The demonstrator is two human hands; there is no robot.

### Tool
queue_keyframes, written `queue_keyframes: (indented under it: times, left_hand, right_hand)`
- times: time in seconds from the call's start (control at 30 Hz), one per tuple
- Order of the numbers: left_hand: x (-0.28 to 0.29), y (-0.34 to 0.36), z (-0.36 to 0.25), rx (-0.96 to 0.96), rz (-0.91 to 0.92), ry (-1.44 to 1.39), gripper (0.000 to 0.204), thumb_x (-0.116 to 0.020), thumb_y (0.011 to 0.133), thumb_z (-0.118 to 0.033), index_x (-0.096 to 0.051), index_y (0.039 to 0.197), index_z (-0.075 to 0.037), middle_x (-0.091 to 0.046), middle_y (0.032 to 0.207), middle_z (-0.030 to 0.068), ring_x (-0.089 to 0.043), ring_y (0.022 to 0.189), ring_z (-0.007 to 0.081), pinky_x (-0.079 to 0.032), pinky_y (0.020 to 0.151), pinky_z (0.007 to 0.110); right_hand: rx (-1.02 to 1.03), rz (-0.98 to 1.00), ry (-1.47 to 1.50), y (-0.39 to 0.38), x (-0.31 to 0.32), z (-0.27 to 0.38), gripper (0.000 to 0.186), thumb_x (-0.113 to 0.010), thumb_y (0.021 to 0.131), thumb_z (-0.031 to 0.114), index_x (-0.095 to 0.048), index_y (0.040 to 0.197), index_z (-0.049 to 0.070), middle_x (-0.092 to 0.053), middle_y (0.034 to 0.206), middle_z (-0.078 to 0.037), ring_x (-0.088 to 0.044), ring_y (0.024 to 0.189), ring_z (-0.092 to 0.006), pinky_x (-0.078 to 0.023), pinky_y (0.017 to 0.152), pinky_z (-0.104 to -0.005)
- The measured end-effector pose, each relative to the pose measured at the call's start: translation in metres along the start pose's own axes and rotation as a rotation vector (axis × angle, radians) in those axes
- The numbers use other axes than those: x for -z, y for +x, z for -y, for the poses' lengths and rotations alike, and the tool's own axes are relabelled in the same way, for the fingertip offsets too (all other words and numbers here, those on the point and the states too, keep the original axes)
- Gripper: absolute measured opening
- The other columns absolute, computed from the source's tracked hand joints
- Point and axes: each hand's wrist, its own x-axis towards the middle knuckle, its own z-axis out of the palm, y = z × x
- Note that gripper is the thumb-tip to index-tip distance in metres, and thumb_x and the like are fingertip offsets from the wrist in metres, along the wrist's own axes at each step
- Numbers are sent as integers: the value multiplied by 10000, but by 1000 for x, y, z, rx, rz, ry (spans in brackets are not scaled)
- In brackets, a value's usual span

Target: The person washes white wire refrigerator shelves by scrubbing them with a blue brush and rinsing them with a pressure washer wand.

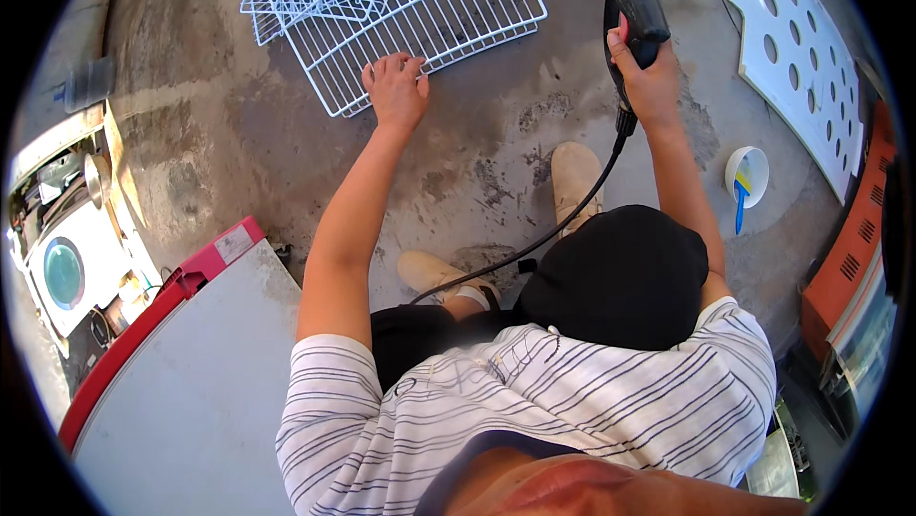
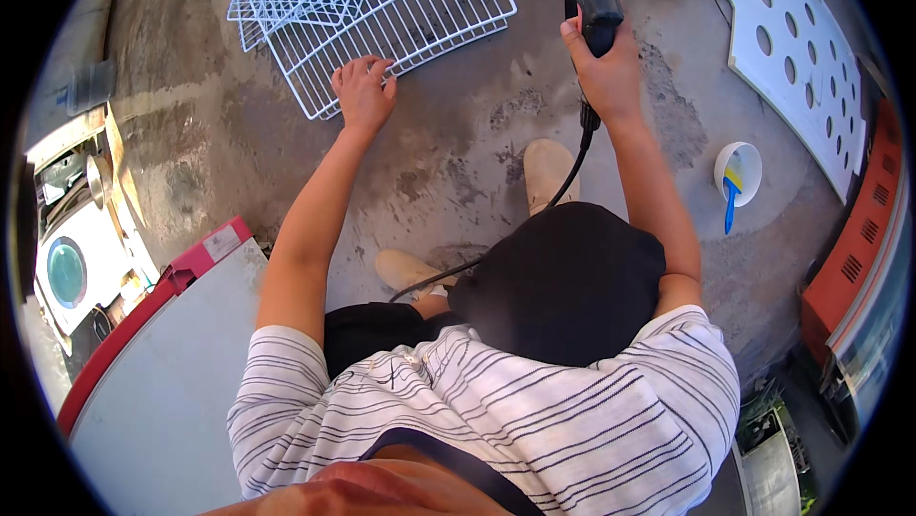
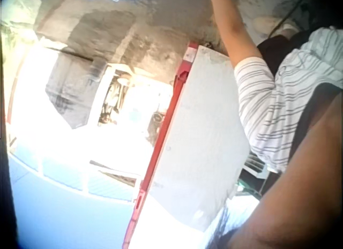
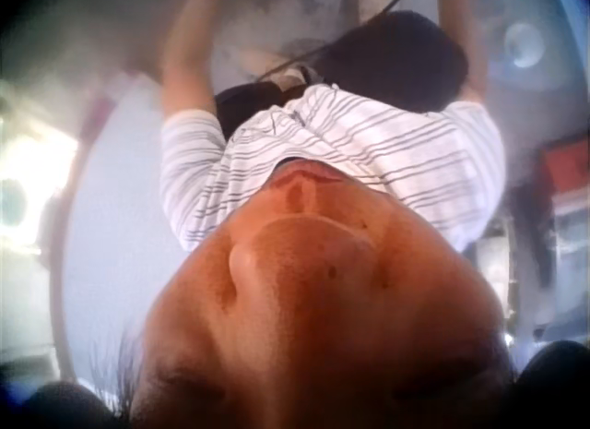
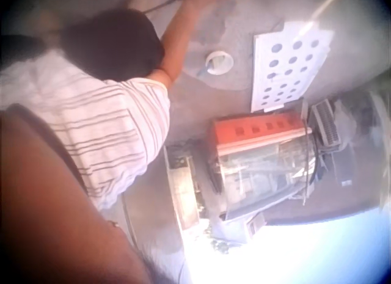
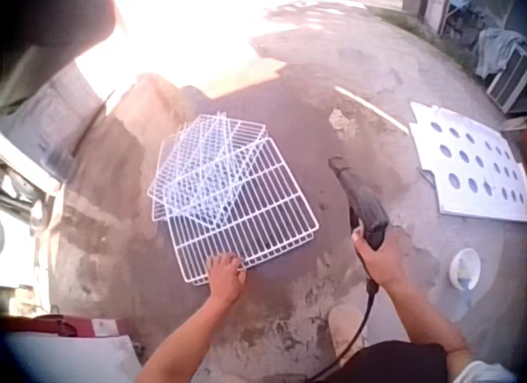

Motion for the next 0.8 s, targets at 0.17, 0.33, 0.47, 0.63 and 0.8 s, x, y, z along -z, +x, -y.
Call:
queue_keyframes:
  times: [0.17, 0.33, 0.47, 0.63, 0.8]
  left_hand:
    - [-9, 1, -7, 64, 5, 64, 221, -741, 738, -233, -709, 955, -210, -608, 940, -24, -535, 1002, 198, -305, 988, 450]
    - [-13, 12, -20, 26, 34, 87, 247, -743, 733, -245, -701, 975, -215, -591, 909, -28, -528, 995, 193, -293, 1014, 477]
    - [-22, 22, -25, 35, 40, 95, 265, -742, 735, -256, -694, 993, -214, -583, 913, -31, -522, 1000, 188, -279, 1030, 502]
    - [-26, 33, -30, 53, 100, 111, 254, -755, 722, -258, -691, 956, -187, -566, 904, -13, -515, 1009, 204, -279, 1028, 502]
    - [-33, 41, -32, 68, 171, 166, 228, -774, 700, -254, -681, 886, -160, -558, 906, 8, -507, 1010, 226, -275, 1033, 503]
  right_hand:
    - [-17, 35, 56, 9, -15, -12, 301, -729, 835, 211, -604, 1038, 27, -644, 845, -5, -583, 732, -71, -469, 670, -226]
    - [-61, 67, 108, 23, -28, -29, 298, -728, 834, 194, -603, 1041, 20, -642, 843, -2, -575, 716, -68, -468, 658, -225]
    - [-93, 102, 130, 33, -34, -42, 275, -713, 844, 164, -597, 1043, 15, -639, 851, -12, -566, 702, -69, -465, 643, -226]
    - [-189, 175, 143, 37, -36, -46, 319, -689, 850, 145, -523, 1103, 44, -601, 878, -2, -542, 769, -76, -449, 708, -240]
    - [-228, 157, 158, 38, -38, -45, 313, -682, 858, 143, -520, 1110, 55, -591, 874, 10, -525, 760, -70, -442, 701, -241]
